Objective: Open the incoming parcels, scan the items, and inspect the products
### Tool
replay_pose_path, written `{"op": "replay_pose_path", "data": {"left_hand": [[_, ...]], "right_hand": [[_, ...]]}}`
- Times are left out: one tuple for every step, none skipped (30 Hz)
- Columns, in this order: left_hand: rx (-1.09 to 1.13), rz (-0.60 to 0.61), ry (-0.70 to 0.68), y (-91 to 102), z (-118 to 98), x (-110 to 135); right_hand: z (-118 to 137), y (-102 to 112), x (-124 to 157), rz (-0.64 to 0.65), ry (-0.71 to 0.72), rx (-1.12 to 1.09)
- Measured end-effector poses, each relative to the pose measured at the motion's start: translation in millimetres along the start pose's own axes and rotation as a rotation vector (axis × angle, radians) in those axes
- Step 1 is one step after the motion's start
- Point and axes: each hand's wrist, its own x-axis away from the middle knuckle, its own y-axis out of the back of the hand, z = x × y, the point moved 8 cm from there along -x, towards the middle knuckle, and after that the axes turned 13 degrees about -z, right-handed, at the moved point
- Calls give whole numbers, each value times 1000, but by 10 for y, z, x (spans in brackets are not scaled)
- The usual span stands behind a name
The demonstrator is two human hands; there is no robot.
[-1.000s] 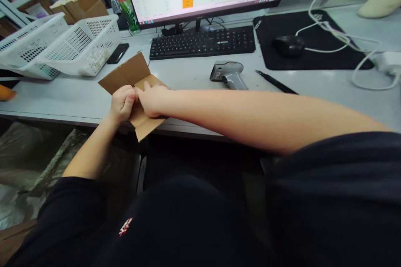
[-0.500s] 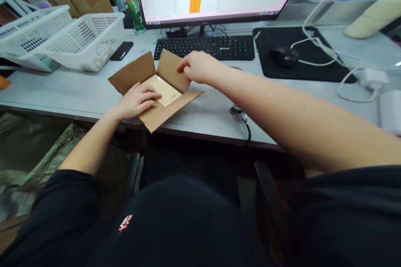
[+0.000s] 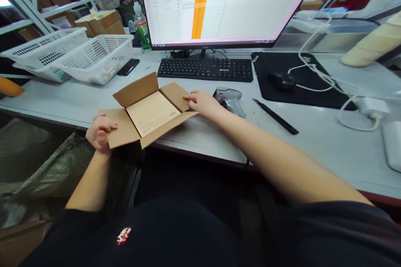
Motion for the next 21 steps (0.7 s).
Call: {"op": "replay_pose_path", "data": {"left_hand": [[-20, -48, 48, 100, 77, 119], [-34, -108, 86, 199, 126, 215], [-45, -162, 119, 282, 156, 282], [-64, -166, 155, 318, 179, 318], [-86, -163, 182, 340, 190, 320], [-111, -153, 190, 349, 186, 291], [-134, -141, 180, 352, 171, 243], [-151, -126, 164, 347, 157, 187], [-156, -110, 150, 337, 152, 136], [-146, -93, 144, 320, 157, 100], [-122, -77, 149, 300, 173, 83], [-89, -69, 162, 280, 197, 84], [-52, -71, 176, 262, 219, 99], [-12, -87, 184, 251, 234, 120], [28, -131, 191, 260, 243, 139], [64, -206, 199, 294, 251, 152], [89, -299, 209, 345, 258, 157], [99, -389, 222, 399, 266, 151], [96, -458, 236, 442, 274, 128], [94, -496, 253, 463, 285, 86], [108, -495, 276, 453, 304, 21]], "right_hand": [[4, -2, 2, -2, 22, 24], [26, 6, -4, -10, 44, 43], [79, 23, -14, -15, 82, 67], [162, 57, -25, -22, 133, 88], [273, 114, -30, -32, 195, 92], [404, 191, -20, -41, 260, 76], [549, 274, 12, -36, 328, 46], [696, 345, 75, -6, 392, 9], [840, 387, 172, 54, 453, -22], [976, 393, 307, 137, 515, -35], [1094, 364, 468, 223, 575, -20], [1189, 313, 633, 284, 628, 21], [1256, 256, 774, 299, 663, 80], [1299, 197, 878, 277, 674, 142], [1320, 141, 944, 238, 662, 187], [1318, 97, 970, 195, 627, 204], [1295, 77, 955, 151, 569, 185], [1254, 87, 903, 107, 493, 128], [1191, 136, 817, 51, 397, 34], [1104, 227, 706, -25, 281, -86], [995, 349, 589, -124, 156, -224]]}}
